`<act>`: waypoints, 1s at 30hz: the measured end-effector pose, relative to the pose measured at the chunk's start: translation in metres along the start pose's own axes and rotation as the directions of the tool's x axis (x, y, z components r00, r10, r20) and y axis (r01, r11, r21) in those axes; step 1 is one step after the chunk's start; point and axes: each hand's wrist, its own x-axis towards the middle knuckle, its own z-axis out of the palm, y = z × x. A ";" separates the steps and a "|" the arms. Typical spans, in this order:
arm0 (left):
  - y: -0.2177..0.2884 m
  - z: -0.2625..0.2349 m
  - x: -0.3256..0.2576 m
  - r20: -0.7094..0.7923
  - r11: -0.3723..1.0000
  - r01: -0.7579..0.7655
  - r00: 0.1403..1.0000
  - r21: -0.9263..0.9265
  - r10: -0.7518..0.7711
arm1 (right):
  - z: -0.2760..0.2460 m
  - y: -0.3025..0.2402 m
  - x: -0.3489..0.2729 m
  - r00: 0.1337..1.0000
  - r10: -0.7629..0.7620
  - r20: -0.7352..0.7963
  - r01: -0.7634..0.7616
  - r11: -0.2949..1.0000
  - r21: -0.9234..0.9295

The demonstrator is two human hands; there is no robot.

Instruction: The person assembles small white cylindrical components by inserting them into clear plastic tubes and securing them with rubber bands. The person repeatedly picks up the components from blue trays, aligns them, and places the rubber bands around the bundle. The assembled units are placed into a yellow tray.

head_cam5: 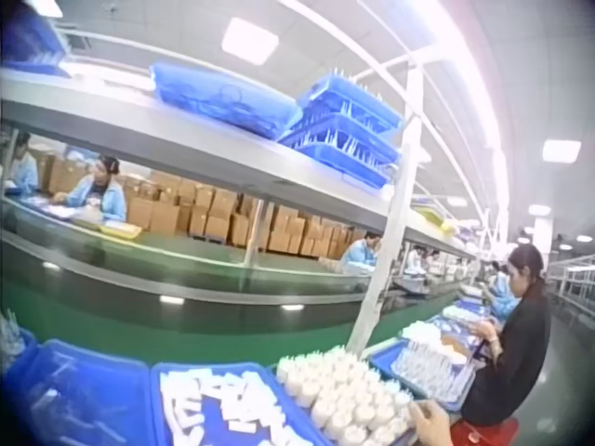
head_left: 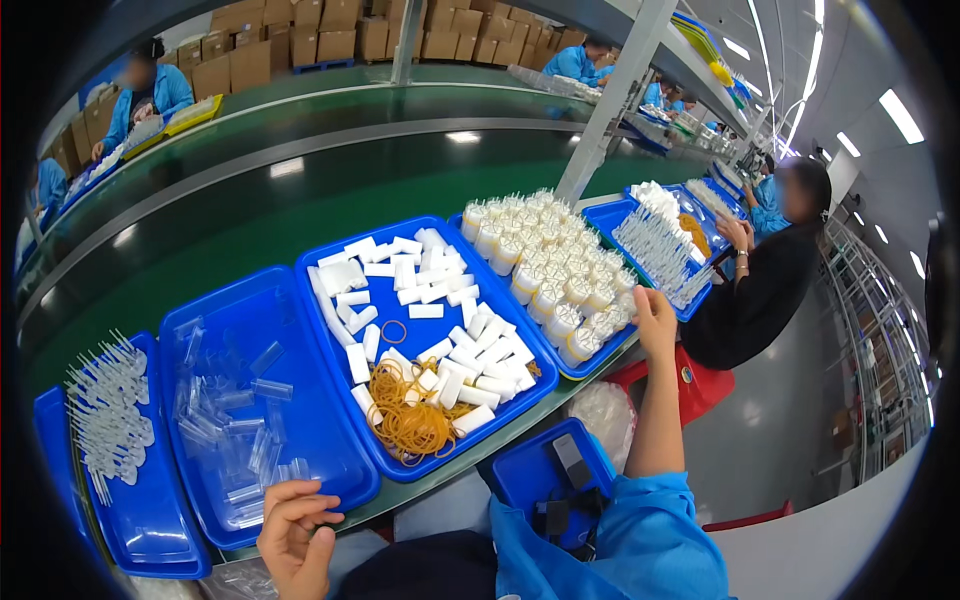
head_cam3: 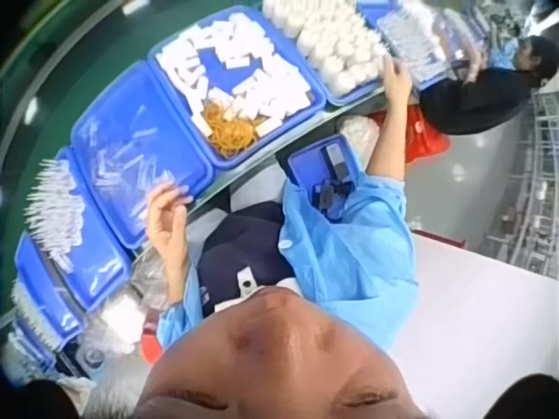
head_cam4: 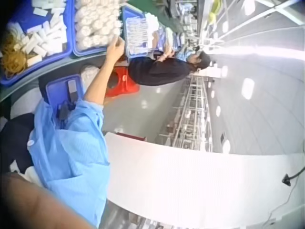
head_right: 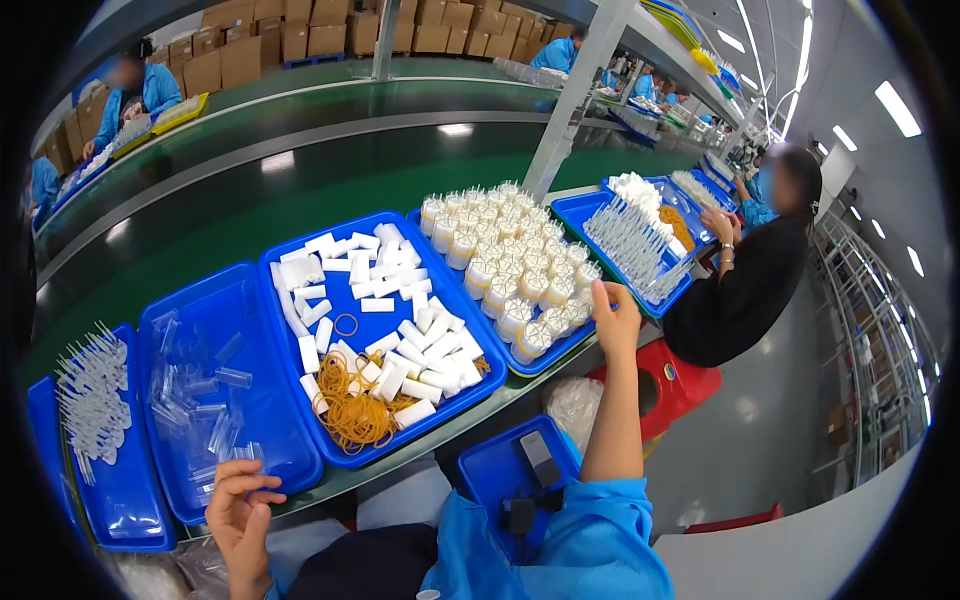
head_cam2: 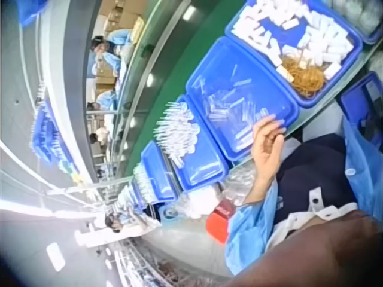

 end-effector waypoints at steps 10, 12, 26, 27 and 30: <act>-0.003 -0.007 -0.001 0.002 1.000 -0.003 1.000 0.026 0.003 | 0.006 0.032 -0.007 0.995 -0.102 -0.013 0.099 0.984 -0.146; -0.005 -0.008 -0.001 -0.003 0.999 -0.013 1.000 0.031 0.013 | 0.005 0.041 -0.009 0.991 -0.135 -0.010 0.135 0.987 0.091; 0.008 -0.084 0.010 -0.157 0.808 -0.171 0.938 0.564 0.308 | 0.016 0.085 -0.020 0.955 -0.025 -0.295 -0.011 0.993 -0.120; 0.012 -0.090 0.009 -0.116 0.762 -0.210 0.930 0.612 0.349 | 0.010 0.090 -0.021 0.951 -0.089 -0.297 0.004 0.962 -0.275; 0.024 -0.098 -0.001 -0.074 0.711 -0.250 0.917 0.657 0.391 | 0.009 0.132 -0.014 0.971 0.036 -0.237 -0.049 0.997 -0.052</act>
